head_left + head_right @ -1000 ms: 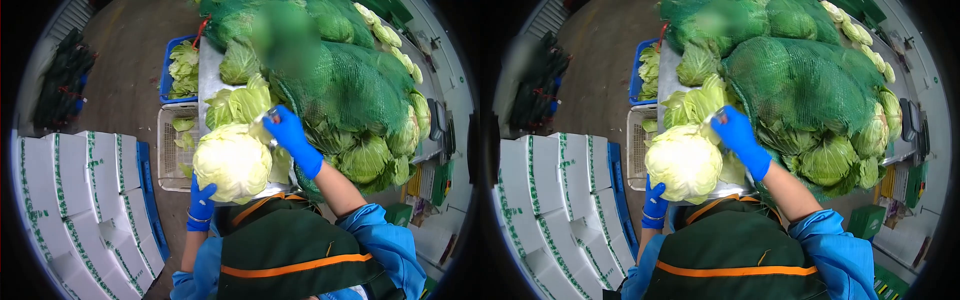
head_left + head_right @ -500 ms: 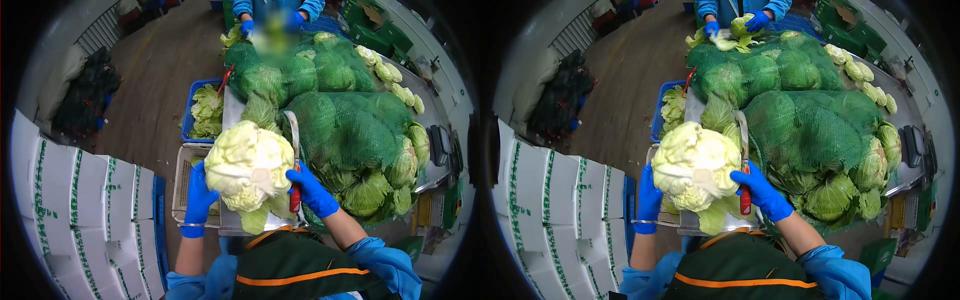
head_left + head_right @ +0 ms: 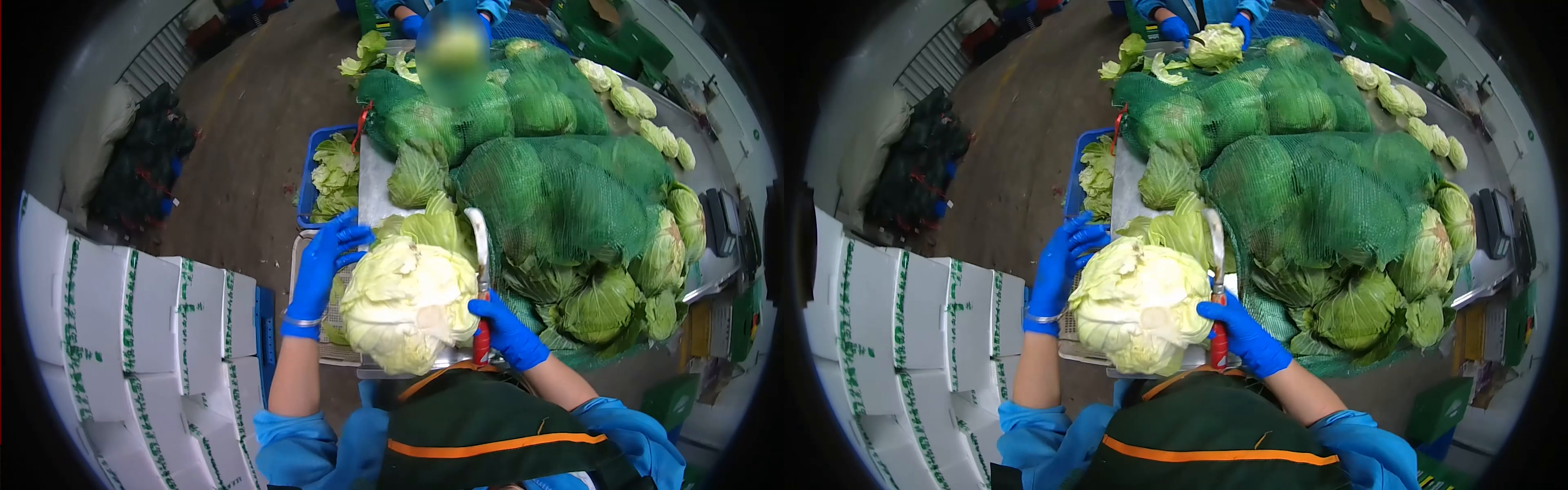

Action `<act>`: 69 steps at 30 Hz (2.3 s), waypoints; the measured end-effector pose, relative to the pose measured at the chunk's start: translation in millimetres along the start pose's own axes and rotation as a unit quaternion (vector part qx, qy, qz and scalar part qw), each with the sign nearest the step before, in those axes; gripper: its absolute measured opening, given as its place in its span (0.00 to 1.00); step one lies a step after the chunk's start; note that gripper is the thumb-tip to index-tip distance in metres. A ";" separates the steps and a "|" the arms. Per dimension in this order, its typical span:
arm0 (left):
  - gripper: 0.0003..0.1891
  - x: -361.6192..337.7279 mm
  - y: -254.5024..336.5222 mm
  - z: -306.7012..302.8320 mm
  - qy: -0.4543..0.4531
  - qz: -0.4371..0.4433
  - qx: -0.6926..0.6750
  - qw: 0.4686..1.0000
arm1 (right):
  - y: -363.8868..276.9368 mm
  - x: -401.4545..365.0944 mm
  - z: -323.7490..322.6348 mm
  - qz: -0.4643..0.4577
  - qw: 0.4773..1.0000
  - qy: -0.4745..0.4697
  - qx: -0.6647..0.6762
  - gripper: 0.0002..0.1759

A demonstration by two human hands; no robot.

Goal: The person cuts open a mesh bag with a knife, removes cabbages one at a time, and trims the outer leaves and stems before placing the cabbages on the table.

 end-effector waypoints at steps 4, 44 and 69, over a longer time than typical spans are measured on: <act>0.31 -42.8 57.1 77.6 -0.057 0.240 0.495 0.833 | -38.1 2.4 7.5 -0.028 0.985 0.022 -0.170 0.36; 0.39 -103.6 -57.3 -10.1 0.169 0.002 -0.204 0.964 | -66.7 23.8 66.0 0.002 0.978 -0.052 -0.201 0.31; 0.51 -109.8 -29.1 8.1 0.052 0.083 -0.017 0.995 | -156.3 -27.6 129.9 -0.305 0.772 -0.064 -0.554 0.25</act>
Point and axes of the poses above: each hand's wrist, its own x-axis towards the middle knuckle, its own z-axis out of the palm, y = z × x, the point moved 9 cm from there along x, towards the middle knuckle, and after that the axes turned 8 degrees about x, right-handed, at the moved point
